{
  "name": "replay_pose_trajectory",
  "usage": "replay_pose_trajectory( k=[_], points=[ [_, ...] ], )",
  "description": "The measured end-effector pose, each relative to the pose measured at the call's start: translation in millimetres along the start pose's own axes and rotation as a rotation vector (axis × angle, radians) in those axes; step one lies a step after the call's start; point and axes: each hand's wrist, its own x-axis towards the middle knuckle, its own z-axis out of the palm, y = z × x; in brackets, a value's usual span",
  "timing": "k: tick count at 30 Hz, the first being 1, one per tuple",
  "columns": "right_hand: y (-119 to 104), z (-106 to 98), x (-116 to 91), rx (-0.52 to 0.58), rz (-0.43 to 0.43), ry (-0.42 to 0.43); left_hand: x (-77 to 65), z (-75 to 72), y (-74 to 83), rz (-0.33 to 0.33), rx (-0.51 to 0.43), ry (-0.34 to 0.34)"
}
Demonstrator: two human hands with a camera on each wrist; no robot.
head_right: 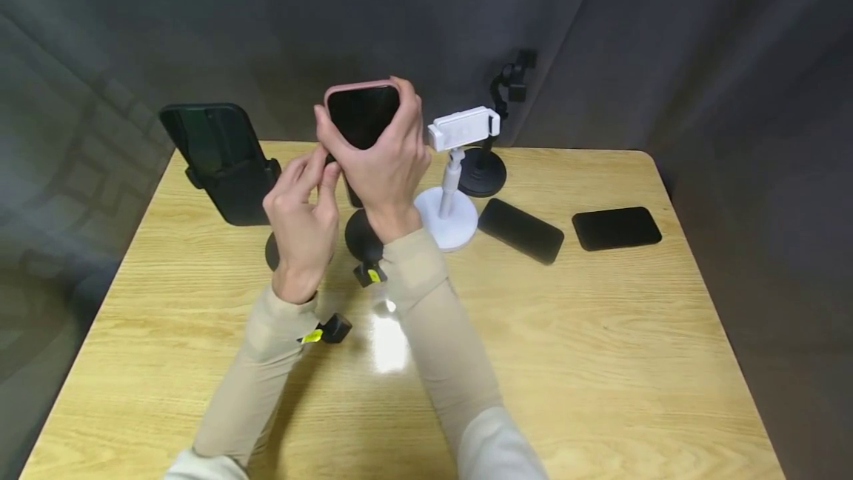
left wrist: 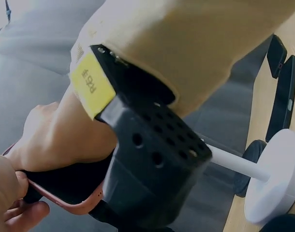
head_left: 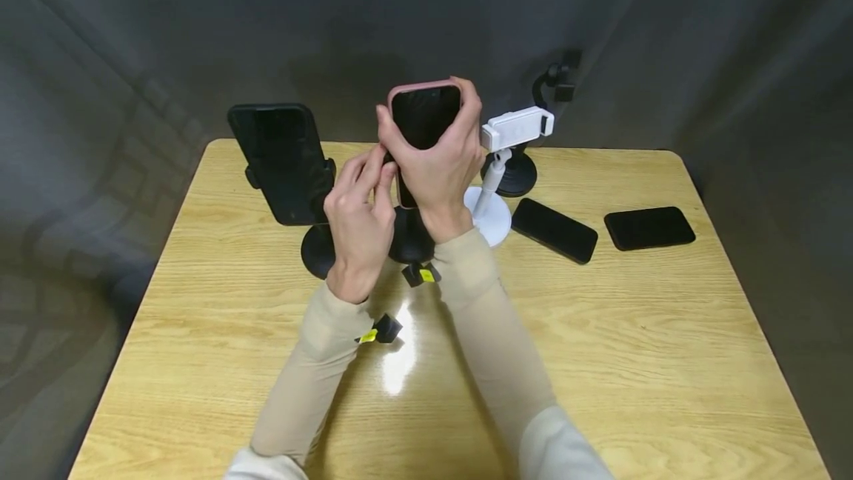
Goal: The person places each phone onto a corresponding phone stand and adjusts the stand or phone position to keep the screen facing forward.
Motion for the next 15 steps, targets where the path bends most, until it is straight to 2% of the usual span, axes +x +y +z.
replay_pose_trajectory(
  k=[15],
  points=[
    [-5.1,-3.2,-2.9,-0.012,0.05,-0.028,-0.1,1.8,3.3,0.001,-0.001,0.01]
  ],
)
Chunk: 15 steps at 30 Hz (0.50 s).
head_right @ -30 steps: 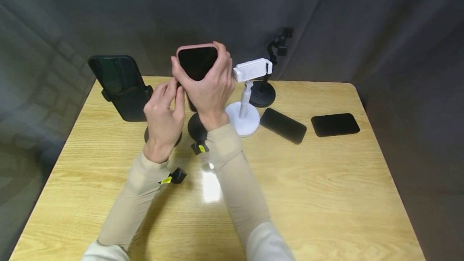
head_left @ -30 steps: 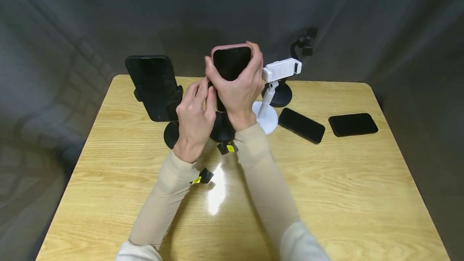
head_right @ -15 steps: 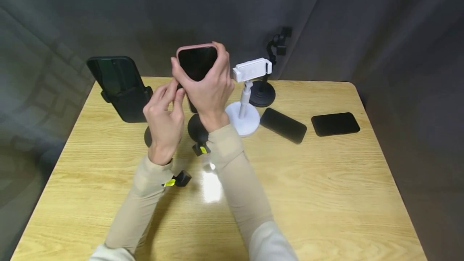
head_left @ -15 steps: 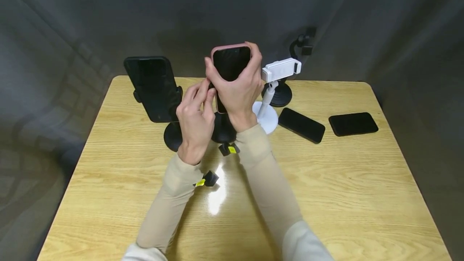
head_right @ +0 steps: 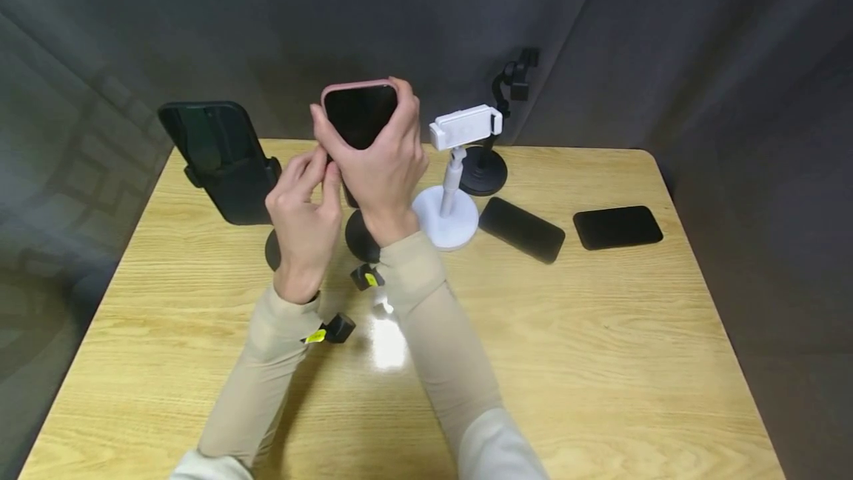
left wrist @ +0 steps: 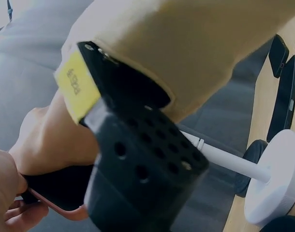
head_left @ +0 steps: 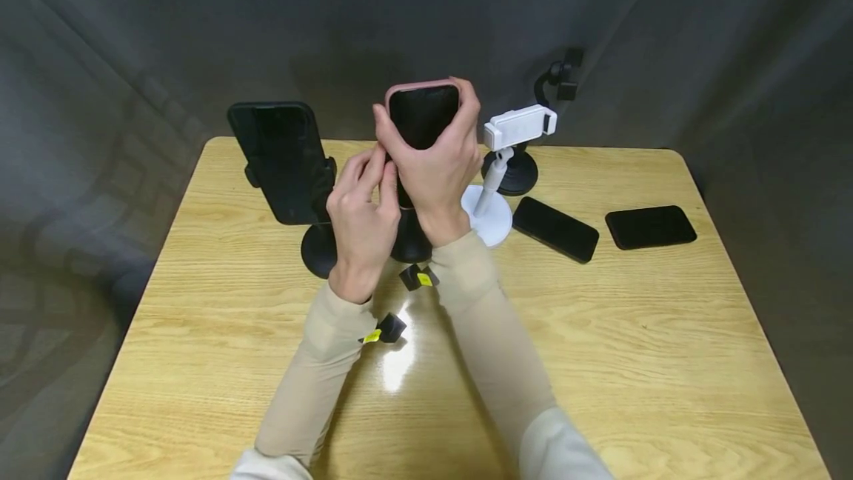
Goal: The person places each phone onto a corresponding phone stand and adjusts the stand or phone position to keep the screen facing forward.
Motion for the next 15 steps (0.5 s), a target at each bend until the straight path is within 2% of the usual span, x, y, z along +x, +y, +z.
replay_pose_trajectory(
  k=[9,15],
  points=[
    [-3.1,-4.8,-1.1,0.023,0.056,-0.055,-3.3,4.4,-0.4,0.003,-0.013,0.011],
    [-4.3,-10.4,-2.7,0.05,0.059,-0.105,-5.5,6.8,-1.6,0.01,-0.006,0.014]
  ],
)
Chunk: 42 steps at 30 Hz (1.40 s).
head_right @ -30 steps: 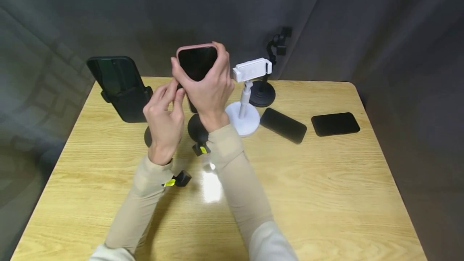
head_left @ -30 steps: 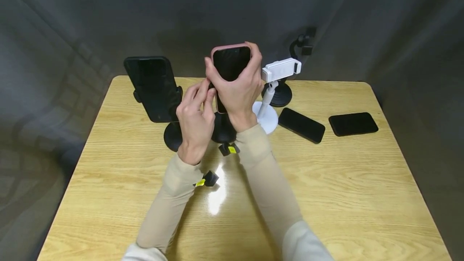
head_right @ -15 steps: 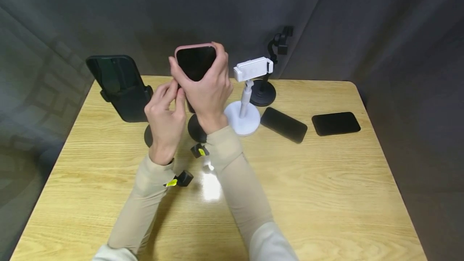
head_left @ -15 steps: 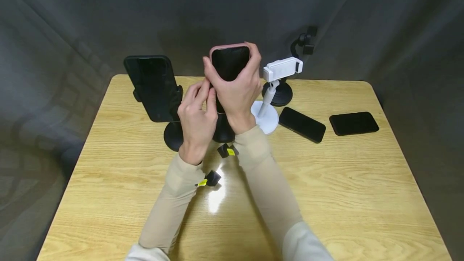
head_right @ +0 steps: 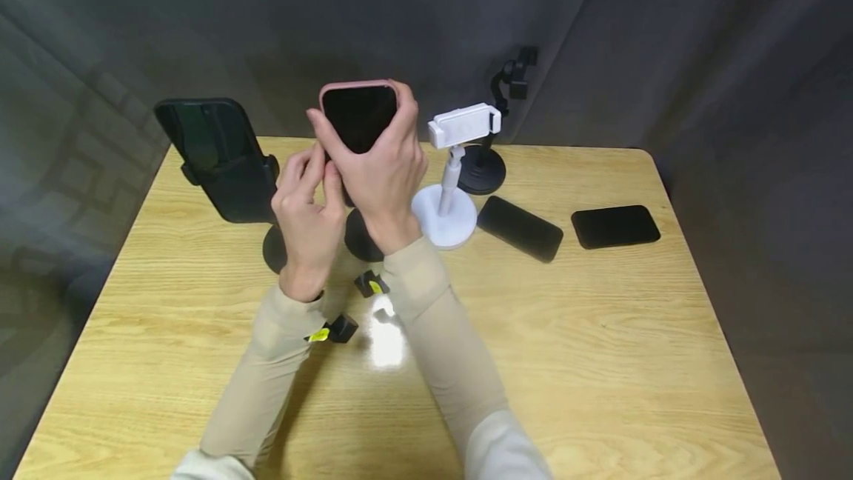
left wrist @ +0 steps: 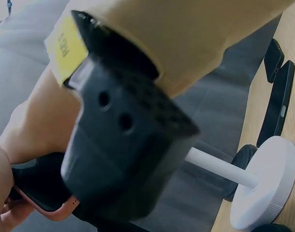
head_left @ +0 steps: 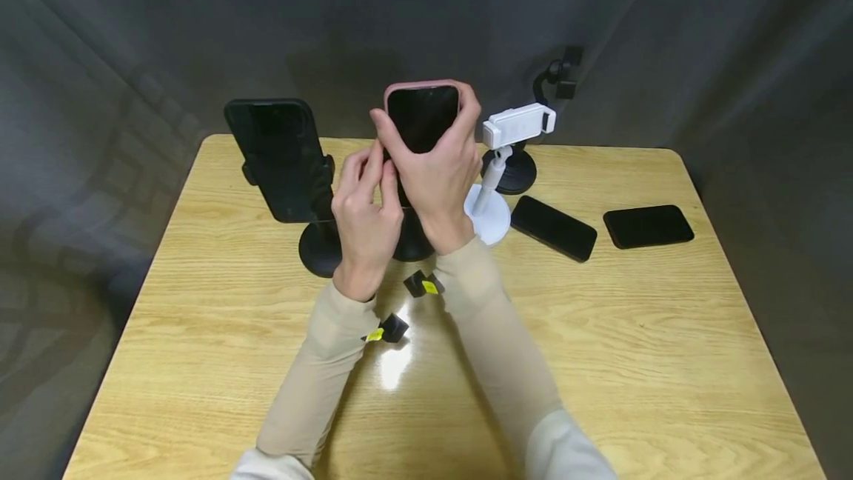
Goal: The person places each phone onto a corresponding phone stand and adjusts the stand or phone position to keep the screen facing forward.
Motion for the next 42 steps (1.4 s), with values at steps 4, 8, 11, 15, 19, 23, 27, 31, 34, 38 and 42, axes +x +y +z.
replay_pose_trajectory(
  k=[4,8,11,15,19,23,27,31,34,38,42],
  points=[
    [0.3,-0.3,-4.0,0.021,-0.014,-0.017,0.2,-0.9,-1.5,0.006,0.017,0.002],
    [-0.1,0.4,-6.2,0.025,-0.037,-0.018,0.5,-1.9,-3.3,0.004,0.033,0.004],
    [-0.4,-0.1,-6.7,0.009,-0.053,-0.019,0.1,-2.3,-3.6,-0.001,0.04,0.001],
    [-0.8,-1.5,-8.4,-0.019,-0.063,-0.012,0.0,-3.3,-3.4,-0.009,0.037,-0.01],
    [-1.6,-1.8,-11.5,-0.027,-0.068,0.0,-0.4,-4.7,-3.3,-0.018,0.041,-0.015],
    [-3.1,-1.6,-15.6,-0.018,-0.065,-0.008,-2.0,-6.6,-4.6,-0.026,0.043,0.001],
    [-2.7,-3.1,-19.0,0.008,-0.076,-0.032,-2.6,-8.5,-6.3,-0.019,0.037,0.015],
    [0.8,-4.4,-19.6,0.037,-0.126,-0.048,-1.0,-9.8,-5.8,-0.014,0.027,0.023],
    [1.7,-6.8,-18.0,0.088,-0.139,-0.07,-0.5,-9.5,-5.4,-0.017,0.019,0.027],
    [-7.6,-20.7,-16.1,0.202,-0.106,-0.113,-3.1,-5.3,-7.8,-0.008,0.009,0.016],
    [-12.5,-32.4,-18.7,0.282,-0.087,-0.145,-5.1,-1.7,-10.1,0.001,-0.014,0.004]
  ],
)
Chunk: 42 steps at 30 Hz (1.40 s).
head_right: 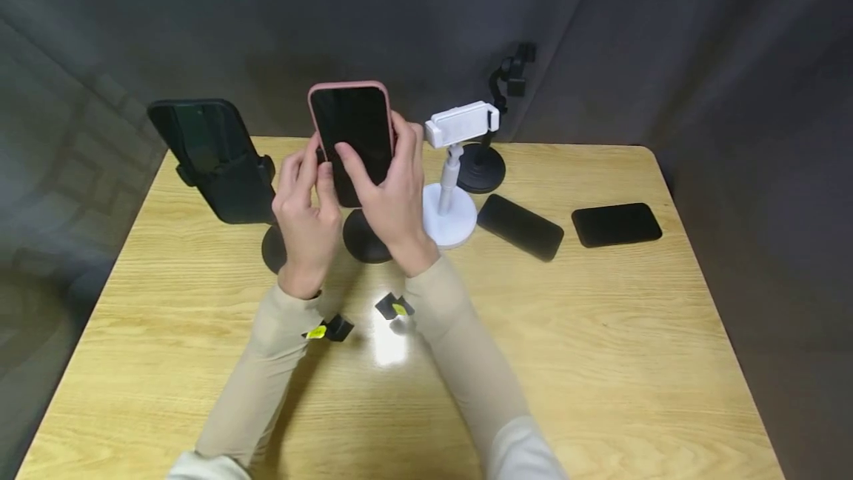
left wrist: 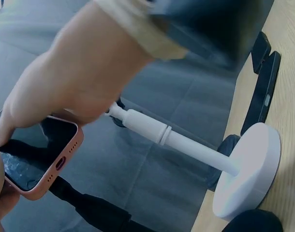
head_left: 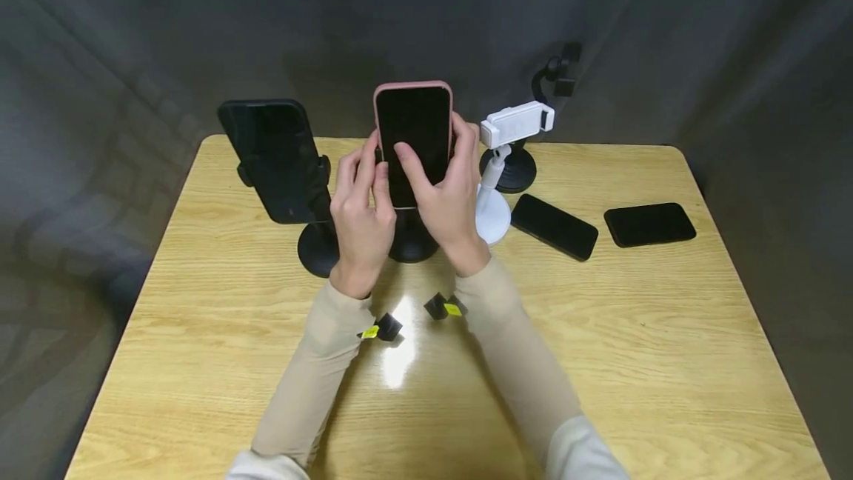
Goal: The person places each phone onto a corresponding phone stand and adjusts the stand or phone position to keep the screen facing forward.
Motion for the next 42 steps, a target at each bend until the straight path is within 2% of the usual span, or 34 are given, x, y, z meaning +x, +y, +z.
replay_pose_trajectory(
  k=[3,7,12,15,19,22,25,32,36,42],
  points=[
    [2.9,-3.9,-4.5,0.076,0.029,-0.044,-1.1,0.4,0.5,-0.003,-0.022,-0.011],
    [12.6,-8.1,-11.7,0.253,0.14,-0.105,-4.1,0.4,0.0,-0.017,-0.058,-0.03],
    [36.1,-10.8,-23.5,0.422,0.269,-0.113,-6.4,-0.5,-2.7,-0.037,-0.134,-0.053],
    [48.6,-12.2,-31.1,0.468,0.289,-0.108,-8.0,-0.6,-4.9,-0.067,-0.209,-0.076],
    [53.8,-13.3,-37.0,0.519,0.268,-0.116,-10.8,-0.6,-7.8,-0.104,-0.28,-0.083],
    [54.5,-13.3,-39.4,0.532,0.275,-0.11,-11.2,0.4,-9.4,-0.1,-0.28,-0.077],
    [55.1,-11.9,-42.2,0.497,0.28,-0.082,-10.3,2.3,-10.8,-0.078,-0.268,-0.061],
    [57.3,-5.7,-47.4,0.359,0.182,-0.003,-8.7,6.2,-12.7,-0.033,-0.241,-0.003],
    [57.6,-4.4,-48.5,0.345,0.149,0.019,-8.5,7.8,-12.5,-0.029,-0.252,0.017],
    [57.6,-4.2,-47.9,0.351,0.138,0.009,-9.8,8.9,-12.7,-0.035,-0.257,0.04]
  ],
)
